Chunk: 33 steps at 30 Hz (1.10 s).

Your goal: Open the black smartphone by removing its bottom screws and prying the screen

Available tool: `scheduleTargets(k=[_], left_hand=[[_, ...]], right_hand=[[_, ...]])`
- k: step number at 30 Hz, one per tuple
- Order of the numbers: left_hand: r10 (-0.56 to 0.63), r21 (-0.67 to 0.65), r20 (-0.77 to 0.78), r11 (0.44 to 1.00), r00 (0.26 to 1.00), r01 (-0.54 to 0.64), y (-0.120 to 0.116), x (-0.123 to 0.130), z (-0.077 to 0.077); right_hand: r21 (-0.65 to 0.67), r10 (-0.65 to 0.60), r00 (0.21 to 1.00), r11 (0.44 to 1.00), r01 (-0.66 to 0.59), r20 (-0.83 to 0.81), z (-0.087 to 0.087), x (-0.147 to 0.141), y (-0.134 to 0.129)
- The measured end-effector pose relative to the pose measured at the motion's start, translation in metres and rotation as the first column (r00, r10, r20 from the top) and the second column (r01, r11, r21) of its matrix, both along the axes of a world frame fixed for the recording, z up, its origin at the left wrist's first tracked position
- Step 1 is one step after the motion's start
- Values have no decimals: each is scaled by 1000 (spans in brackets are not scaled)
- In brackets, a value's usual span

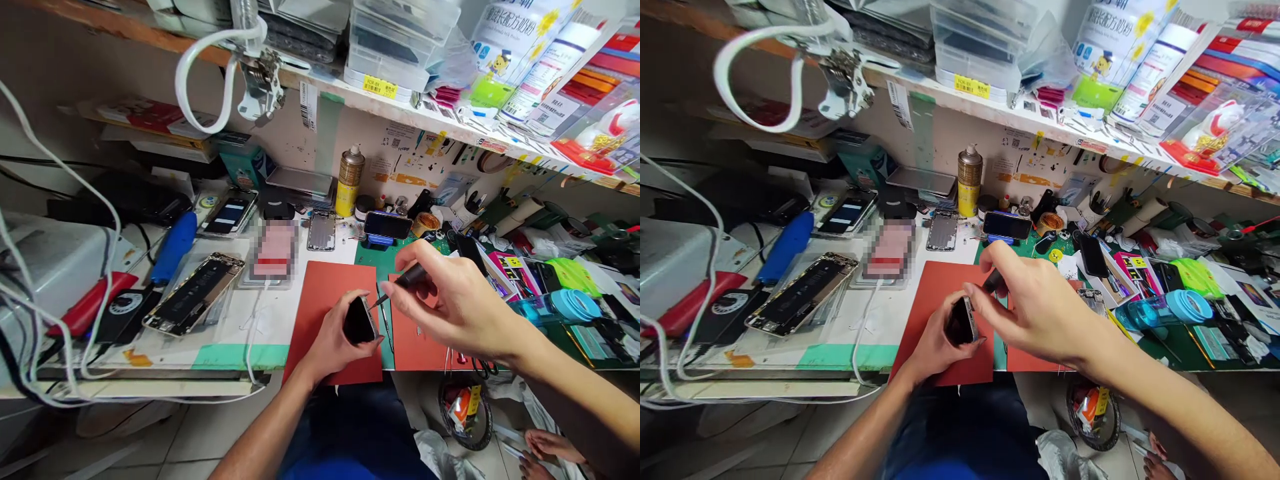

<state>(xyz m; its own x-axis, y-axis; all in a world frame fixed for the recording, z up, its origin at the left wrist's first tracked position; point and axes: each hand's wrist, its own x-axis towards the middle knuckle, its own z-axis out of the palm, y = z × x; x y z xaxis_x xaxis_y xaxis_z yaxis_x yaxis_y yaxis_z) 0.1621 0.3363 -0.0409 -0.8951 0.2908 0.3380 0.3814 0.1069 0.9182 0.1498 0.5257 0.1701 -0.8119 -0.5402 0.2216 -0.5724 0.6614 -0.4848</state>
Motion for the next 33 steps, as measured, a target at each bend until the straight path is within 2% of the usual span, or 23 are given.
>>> scheduleTargets(k=[5, 9, 13, 19, 24, 29, 33], left_hand=[[-2, 2, -4, 1000, 1000, 2, 2, -2, -1], [-3, -23, -14, 1000, 1000, 3, 2, -3, 0], [-2, -31, -40, 1000, 999, 1, 4, -2, -3], [0, 66, -209, 998, 978, 14, 13, -1, -16], [-54, -20, -290, 999, 955, 50, 12, -2, -11], [-67, -111, -339, 993, 938, 31, 10, 2, -8], [-79, -165, -370, 986, 926, 18, 13, 6, -9]], right_hand=[[-65, -32, 999, 997, 34, 37, -2, -2, 2], [-61, -121, 992, 991, 123, 28, -4, -2, 4], [-69, -123, 991, 990, 126, 44, -7, 0, 8], [-98, -174, 983, 979, 179, 54, -13, 10, 18], [-178, -168, 982, 967, 181, 85, -20, 23, 25], [-166, -239, 967, 953, 251, 90, -24, 32, 32], [-141, -232, 972, 962, 235, 41, -23, 39, 36]])
